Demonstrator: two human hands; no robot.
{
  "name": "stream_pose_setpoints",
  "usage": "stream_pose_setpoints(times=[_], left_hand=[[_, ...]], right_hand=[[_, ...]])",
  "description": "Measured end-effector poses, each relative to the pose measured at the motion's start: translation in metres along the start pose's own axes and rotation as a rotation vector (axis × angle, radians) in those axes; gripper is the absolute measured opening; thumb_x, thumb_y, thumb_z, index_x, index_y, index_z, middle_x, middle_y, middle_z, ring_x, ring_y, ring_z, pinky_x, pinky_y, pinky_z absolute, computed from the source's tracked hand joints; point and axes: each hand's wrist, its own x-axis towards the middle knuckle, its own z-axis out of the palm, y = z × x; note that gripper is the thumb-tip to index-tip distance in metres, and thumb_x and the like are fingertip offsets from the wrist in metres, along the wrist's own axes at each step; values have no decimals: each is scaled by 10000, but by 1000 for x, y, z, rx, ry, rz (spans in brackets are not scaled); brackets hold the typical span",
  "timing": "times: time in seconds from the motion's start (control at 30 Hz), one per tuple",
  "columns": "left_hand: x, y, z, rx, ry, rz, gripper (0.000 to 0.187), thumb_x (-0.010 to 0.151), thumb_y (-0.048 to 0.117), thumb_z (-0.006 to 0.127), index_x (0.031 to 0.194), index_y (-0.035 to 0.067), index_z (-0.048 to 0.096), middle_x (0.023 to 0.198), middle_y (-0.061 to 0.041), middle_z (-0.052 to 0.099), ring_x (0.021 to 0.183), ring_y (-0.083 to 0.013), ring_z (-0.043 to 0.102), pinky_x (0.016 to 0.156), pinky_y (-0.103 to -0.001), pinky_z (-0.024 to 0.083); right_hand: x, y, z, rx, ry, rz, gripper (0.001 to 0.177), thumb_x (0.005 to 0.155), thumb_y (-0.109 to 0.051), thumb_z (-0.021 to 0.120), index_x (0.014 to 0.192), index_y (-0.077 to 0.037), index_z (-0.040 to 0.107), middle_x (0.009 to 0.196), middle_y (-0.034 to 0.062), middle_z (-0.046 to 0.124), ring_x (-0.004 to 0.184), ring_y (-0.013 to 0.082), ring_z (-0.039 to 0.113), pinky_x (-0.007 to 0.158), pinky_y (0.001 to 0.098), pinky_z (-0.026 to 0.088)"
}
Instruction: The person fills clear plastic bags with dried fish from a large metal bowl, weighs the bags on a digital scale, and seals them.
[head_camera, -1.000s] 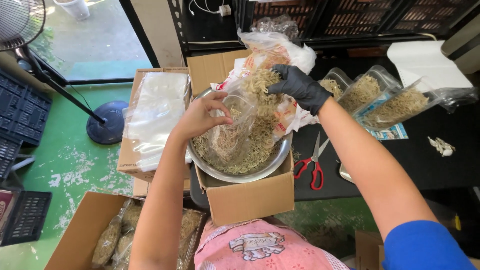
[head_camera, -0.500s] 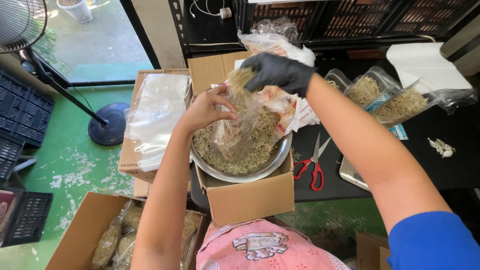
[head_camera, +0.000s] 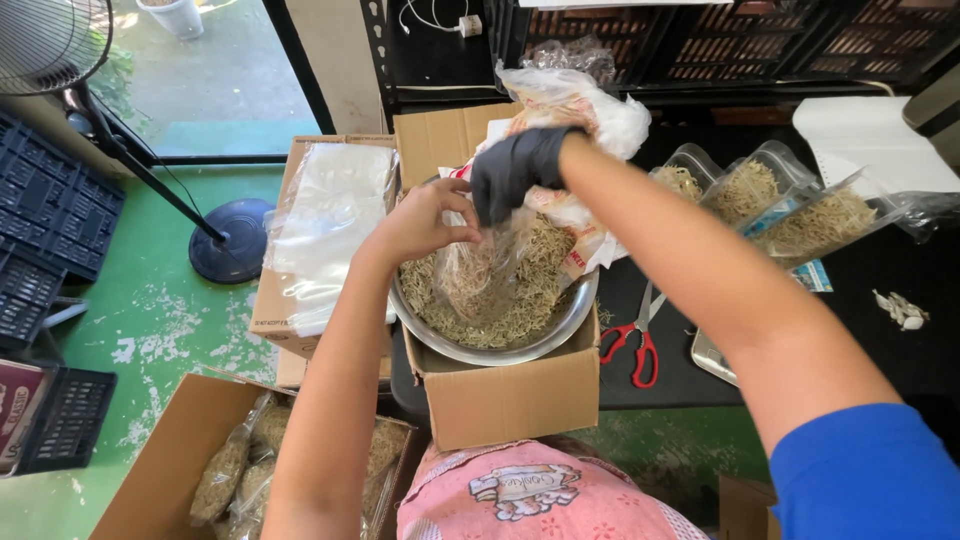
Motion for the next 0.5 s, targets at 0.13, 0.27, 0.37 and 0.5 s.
stream_pose_setpoints(times=[0.13,0.27,0.37,0.5], left_hand=[[-2,-22,19,-19,-5,9,118,773,201,866,864,183,794,1258,-189,686,1193,-447,638,1028,-518,497],[-12,-18,9,-71,55,-12,132,800,212,857,880,154,771,1310,-197,660,1205,-474,621,1001,-556,502],[-18,-28,7,-113,120,-68,121,859,210,818,922,149,735,1344,-177,639,1214,-462,616,972,-532,530],[-31,-47,15,-191,199,-151,123,923,239,782,983,194,685,1416,-62,604,1270,-349,611,993,-453,538]], right_hand=[[9,10,24,102,18,-66,418,717,-350,899,1095,-193,816,1071,59,787,1054,301,727,961,400,546],[22,15,48,258,37,-176,357,803,-288,834,1137,-169,795,1149,73,770,1126,298,704,1022,404,507],[-13,22,37,322,280,-81,310,845,-322,791,1141,-230,780,1141,3,760,1130,218,703,998,353,514],[15,105,100,44,401,203,605,673,-484,923,1176,-180,776,1169,67,764,1160,303,694,962,406,556]])
